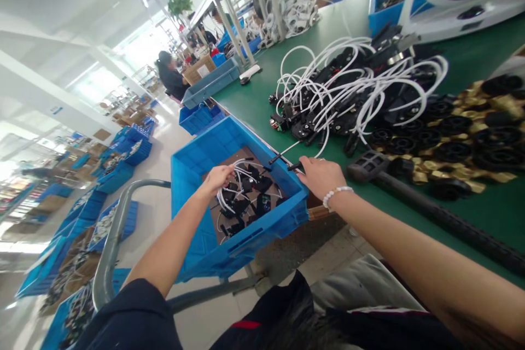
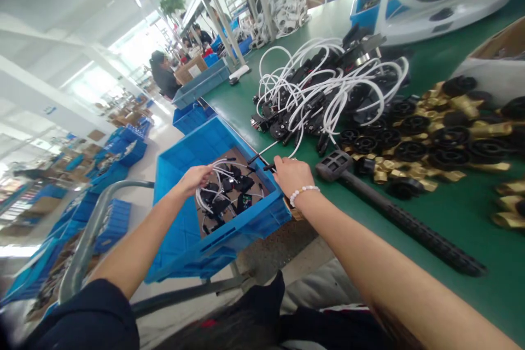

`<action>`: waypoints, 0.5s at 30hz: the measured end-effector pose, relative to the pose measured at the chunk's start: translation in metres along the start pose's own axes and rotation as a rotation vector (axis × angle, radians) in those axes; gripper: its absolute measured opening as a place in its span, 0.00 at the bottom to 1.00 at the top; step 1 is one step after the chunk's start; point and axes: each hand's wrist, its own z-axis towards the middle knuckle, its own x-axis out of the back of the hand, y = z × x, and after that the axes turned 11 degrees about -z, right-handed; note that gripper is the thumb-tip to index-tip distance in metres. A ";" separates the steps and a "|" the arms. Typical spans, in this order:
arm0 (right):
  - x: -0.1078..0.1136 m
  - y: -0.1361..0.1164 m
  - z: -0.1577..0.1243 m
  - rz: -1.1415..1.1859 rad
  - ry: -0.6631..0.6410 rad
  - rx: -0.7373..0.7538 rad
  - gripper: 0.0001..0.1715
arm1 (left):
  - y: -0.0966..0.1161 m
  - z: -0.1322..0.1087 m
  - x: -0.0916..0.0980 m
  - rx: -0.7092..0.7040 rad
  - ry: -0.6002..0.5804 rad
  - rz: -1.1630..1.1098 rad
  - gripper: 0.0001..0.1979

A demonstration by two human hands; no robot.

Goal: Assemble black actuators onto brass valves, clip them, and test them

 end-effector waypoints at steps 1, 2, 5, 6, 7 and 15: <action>0.000 0.000 0.000 0.007 0.004 0.003 0.15 | 0.013 -0.009 0.008 -0.035 0.053 -0.037 0.16; 0.000 0.000 0.000 0.013 0.006 0.007 0.15 | 0.027 -0.018 0.016 -0.071 0.103 -0.071 0.16; 0.001 0.001 0.000 0.030 0.012 0.017 0.15 | 0.070 -0.041 0.031 -0.198 0.222 -0.156 0.16; 0.001 0.001 -0.001 0.034 0.013 0.019 0.15 | 0.085 -0.047 0.034 -0.242 0.250 -0.179 0.16; 0.002 0.001 -0.001 0.038 0.015 0.021 0.15 | 0.100 -0.052 0.035 -0.284 0.273 -0.199 0.16; 0.004 0.002 -0.004 0.077 0.020 0.028 0.13 | 0.228 -0.075 0.017 -0.554 0.273 -0.306 0.19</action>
